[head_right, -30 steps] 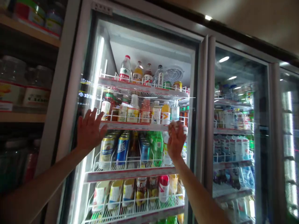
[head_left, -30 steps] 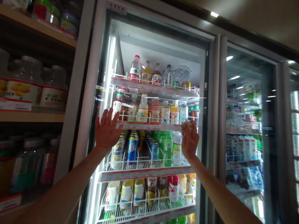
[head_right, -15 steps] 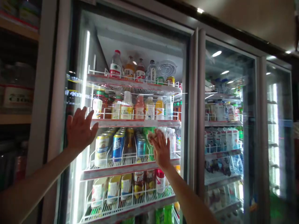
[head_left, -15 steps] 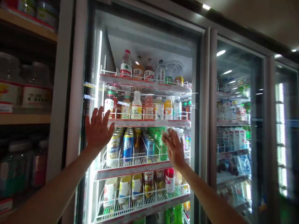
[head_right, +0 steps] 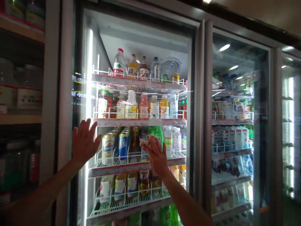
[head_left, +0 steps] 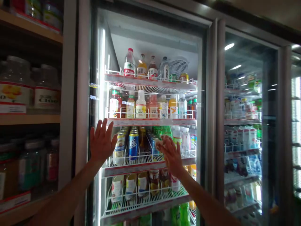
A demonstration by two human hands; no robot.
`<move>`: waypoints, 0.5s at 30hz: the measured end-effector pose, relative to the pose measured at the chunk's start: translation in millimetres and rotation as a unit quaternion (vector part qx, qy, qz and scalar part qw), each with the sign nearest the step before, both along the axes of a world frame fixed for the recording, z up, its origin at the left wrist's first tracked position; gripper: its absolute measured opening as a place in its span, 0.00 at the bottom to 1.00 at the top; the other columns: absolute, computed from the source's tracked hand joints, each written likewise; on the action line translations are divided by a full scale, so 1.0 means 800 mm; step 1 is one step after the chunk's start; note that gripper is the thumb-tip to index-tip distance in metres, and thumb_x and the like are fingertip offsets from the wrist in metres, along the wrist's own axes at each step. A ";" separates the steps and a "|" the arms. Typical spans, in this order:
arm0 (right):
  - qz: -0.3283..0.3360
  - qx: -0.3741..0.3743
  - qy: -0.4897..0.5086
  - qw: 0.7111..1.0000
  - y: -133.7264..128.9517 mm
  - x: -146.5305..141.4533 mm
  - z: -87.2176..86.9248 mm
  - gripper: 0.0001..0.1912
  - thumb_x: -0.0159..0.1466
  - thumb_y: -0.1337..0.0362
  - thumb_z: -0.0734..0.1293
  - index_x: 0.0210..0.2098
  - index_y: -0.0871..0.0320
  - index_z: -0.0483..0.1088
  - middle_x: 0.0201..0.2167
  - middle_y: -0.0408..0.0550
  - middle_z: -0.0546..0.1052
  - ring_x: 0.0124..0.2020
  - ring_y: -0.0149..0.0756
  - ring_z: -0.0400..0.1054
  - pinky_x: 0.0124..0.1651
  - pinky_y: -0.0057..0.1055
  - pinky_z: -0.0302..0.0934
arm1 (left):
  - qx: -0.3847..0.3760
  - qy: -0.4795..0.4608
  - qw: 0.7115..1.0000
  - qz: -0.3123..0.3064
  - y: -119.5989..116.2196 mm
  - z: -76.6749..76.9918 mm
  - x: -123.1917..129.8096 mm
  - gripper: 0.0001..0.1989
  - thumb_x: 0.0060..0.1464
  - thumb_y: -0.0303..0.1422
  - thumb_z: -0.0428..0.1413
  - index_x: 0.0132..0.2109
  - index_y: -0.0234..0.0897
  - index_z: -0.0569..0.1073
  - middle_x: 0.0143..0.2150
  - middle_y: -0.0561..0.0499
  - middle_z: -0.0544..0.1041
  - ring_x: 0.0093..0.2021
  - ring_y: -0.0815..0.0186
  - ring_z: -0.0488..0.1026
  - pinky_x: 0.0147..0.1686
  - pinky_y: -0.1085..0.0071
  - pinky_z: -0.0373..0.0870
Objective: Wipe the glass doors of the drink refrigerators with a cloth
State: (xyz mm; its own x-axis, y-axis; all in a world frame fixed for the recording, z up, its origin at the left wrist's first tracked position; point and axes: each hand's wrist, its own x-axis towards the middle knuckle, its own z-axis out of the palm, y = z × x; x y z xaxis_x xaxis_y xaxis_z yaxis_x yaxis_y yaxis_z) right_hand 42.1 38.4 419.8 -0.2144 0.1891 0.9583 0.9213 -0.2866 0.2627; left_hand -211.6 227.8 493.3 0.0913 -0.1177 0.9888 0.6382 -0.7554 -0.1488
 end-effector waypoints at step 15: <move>-0.016 0.055 0.054 0.997 -0.009 0.008 -0.033 0.29 0.62 0.72 0.57 0.60 0.43 0.55 0.66 0.47 0.48 0.64 0.42 0.48 0.61 0.48 0.44 | -0.027 -0.001 0.999 -0.018 -0.001 -0.036 -0.006 0.30 0.59 0.37 0.46 0.66 0.42 0.47 0.66 0.43 0.51 0.66 0.55 0.45 0.62 0.51 0.42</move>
State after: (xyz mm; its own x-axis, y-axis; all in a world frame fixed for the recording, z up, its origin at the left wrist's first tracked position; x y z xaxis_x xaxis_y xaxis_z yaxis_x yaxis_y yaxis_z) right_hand 48.5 31.3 393.4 -0.1040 0.0867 0.9908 0.9326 -0.3376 0.1274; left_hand -216.6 227.4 464.7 0.0855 -0.0671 0.9941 0.6101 -0.7852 -0.1055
